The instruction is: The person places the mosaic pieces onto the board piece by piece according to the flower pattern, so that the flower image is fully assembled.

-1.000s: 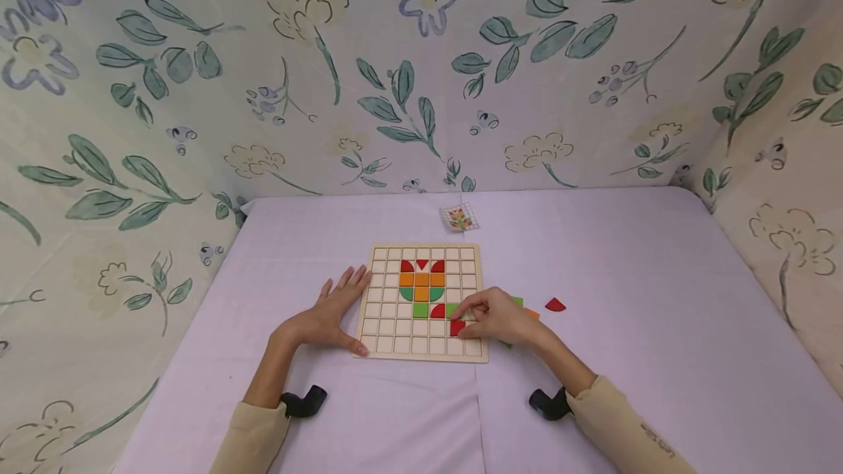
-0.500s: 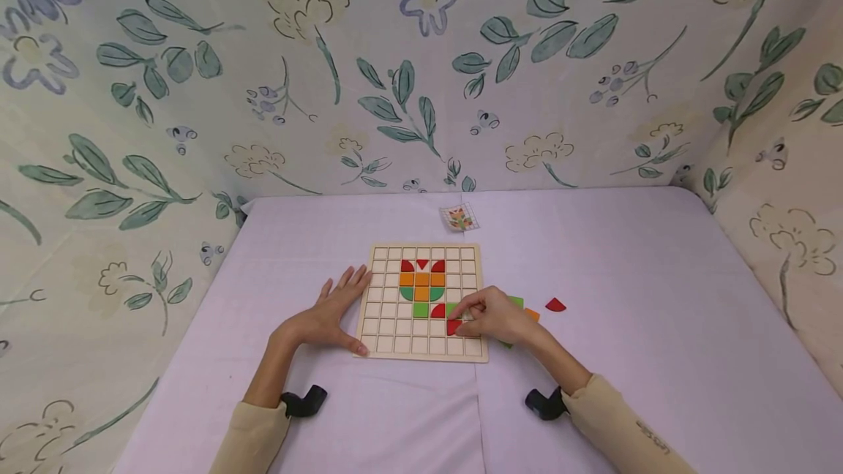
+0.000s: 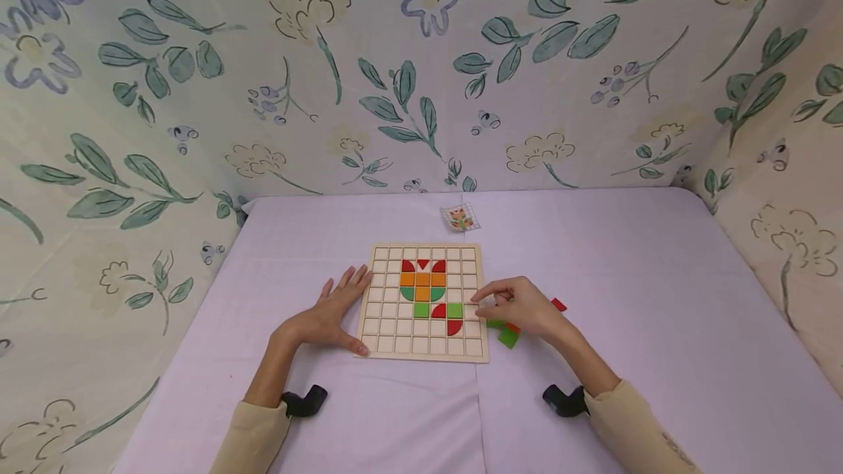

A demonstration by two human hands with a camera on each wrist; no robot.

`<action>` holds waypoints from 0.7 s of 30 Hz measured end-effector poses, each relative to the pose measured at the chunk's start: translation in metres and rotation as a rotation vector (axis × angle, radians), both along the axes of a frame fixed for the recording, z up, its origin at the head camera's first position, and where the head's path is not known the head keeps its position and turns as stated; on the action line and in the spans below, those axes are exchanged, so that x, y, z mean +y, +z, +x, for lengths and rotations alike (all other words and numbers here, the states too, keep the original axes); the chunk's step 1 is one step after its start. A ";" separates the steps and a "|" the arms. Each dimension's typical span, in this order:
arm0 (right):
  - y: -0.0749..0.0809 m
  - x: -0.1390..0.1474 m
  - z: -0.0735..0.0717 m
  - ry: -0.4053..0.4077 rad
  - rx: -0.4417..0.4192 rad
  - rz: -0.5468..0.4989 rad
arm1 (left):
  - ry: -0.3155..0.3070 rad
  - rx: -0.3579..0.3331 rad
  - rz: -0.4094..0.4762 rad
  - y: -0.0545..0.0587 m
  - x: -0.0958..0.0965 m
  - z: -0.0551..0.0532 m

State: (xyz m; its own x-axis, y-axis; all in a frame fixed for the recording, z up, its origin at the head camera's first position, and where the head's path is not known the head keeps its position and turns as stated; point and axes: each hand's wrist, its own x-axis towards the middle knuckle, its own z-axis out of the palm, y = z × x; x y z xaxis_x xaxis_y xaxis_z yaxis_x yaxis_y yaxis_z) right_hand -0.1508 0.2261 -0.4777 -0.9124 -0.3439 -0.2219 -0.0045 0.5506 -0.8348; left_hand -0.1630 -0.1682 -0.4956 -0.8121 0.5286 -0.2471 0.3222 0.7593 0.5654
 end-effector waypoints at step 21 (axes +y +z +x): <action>-0.005 0.070 0.018 -0.211 -0.037 0.120 | 0.006 0.004 0.006 -0.001 -0.001 0.001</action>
State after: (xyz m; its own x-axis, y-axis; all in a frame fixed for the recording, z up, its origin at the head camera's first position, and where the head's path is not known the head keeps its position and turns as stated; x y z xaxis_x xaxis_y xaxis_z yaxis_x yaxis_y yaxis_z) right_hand -0.1329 0.2956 -0.4826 -0.9519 -0.1153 -0.2838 0.1504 0.6312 -0.7609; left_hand -0.1625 -0.1689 -0.4971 -0.8165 0.5249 -0.2403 0.3199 0.7579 0.5686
